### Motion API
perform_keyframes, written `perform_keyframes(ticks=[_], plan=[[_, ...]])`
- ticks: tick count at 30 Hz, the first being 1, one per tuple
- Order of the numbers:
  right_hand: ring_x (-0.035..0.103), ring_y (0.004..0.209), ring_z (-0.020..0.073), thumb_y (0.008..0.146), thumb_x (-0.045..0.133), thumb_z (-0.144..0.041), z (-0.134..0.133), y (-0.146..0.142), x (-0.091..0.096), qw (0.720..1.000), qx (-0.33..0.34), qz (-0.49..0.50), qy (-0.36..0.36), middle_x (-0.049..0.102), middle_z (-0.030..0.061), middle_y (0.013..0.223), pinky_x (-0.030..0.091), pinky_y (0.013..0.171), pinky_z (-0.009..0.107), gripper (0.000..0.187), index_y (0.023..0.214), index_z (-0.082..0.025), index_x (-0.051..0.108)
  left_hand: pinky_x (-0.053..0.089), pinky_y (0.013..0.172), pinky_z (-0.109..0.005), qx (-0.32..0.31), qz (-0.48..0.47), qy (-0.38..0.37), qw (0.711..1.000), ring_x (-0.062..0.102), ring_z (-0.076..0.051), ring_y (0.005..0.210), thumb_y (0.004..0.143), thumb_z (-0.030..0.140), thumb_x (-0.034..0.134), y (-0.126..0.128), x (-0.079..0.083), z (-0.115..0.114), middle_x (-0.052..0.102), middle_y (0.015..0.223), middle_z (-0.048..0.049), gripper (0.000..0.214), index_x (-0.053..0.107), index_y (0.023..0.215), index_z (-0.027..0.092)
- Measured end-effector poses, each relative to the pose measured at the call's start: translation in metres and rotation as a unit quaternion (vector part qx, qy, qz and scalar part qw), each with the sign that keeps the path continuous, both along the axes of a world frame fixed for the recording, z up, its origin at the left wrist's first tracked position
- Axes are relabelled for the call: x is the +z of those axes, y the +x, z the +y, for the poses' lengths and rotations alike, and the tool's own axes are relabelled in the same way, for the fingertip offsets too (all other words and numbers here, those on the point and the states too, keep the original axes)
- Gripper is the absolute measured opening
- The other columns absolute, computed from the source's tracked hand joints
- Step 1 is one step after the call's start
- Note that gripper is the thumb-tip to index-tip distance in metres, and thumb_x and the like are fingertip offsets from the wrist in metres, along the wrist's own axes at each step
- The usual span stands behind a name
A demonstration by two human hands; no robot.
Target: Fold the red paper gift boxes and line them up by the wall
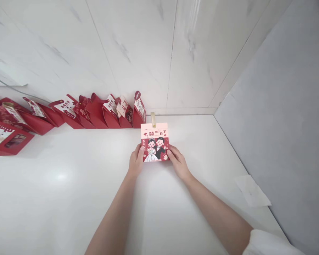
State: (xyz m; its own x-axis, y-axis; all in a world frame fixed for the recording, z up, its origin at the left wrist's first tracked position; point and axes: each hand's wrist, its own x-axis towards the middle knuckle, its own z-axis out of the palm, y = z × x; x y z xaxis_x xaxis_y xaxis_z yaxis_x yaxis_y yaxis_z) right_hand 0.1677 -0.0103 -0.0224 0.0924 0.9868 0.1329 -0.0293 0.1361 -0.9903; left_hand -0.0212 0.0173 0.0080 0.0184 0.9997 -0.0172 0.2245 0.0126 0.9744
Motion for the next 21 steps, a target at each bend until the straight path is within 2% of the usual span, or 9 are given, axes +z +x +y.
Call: perform_keyframes(ticks=[6, 10, 15, 18, 21], plan=[[0.061, 0.114, 0.0261, 0.088, 0.056, -0.052, -0.0003, -0.0022, 0.0034, 0.998, 0.010, 0.045, -0.036, 0.063, 0.0064, 0.130, 0.054, 0.089, 0.039, 0.040, 0.117, -0.026, 0.063, 0.052, 0.081, -0.033, -0.002, -0.005, -0.011, 1.000, 0.068, -0.024, 0.093, 0.091, 0.060, 0.041, -0.0017, -0.0016, 0.0008, 0.072, 0.110, -0.0074, 0.053, 0.059, 0.121, 0.021], [0.063, 0.110, 0.0262, 0.087, 0.056, -0.052, -0.0007, -0.0027, 0.0064, 0.997, 0.014, 0.054, -0.045, 0.064, 0.0068, 0.127, 0.055, 0.086, 0.038, 0.039, 0.116, -0.025, 0.062, 0.052, 0.080, -0.033, -0.005, -0.010, -0.011, 1.000, 0.068, -0.024, 0.094, 0.091, 0.060, 0.040, -0.0012, -0.0013, 0.0004, 0.070, 0.117, -0.0082, 0.053, 0.059, 0.122, 0.021], [0.062, 0.111, 0.0263, 0.087, 0.056, -0.054, -0.0009, -0.0035, 0.0068, 0.997, 0.016, 0.057, -0.046, 0.063, 0.0065, 0.129, 0.056, 0.085, 0.038, 0.040, 0.114, -0.025, 0.062, 0.052, 0.085, -0.036, -0.002, -0.008, -0.010, 1.000, 0.067, -0.025, 0.097, 0.091, 0.060, 0.040, -0.0021, -0.0030, 0.0018, 0.071, 0.112, -0.0082, 0.053, 0.059, 0.122, 0.021], [0.064, 0.107, 0.0258, 0.086, 0.057, -0.054, 0.0000, -0.0027, 0.0068, 0.997, 0.017, 0.061, -0.049, 0.066, 0.0061, 0.123, 0.055, 0.084, 0.038, 0.040, 0.114, -0.026, 0.062, 0.050, 0.093, -0.039, -0.027, -0.019, -0.007, 0.999, 0.065, -0.027, 0.107, 0.092, 0.059, 0.039, -0.0042, -0.0032, 0.0012, 0.068, 0.118, -0.0105, 0.056, 0.055, 0.129, 0.019], [0.065, 0.101, 0.0248, 0.086, 0.057, -0.054, 0.0033, 0.0008, 0.0065, 0.995, -0.001, 0.086, -0.053, 0.071, 0.0047, 0.110, 0.053, 0.087, 0.038, 0.036, 0.105, -0.024, 0.065, 0.039, 0.109, -0.040, -0.106, -0.064, 0.054, 0.991, 0.046, -0.028, 0.134, 0.090, 0.055, 0.047, -0.0029, 0.0005, -0.0032, 0.046, 0.147, -0.0112, 0.067, 0.037, 0.147, 0.021]])
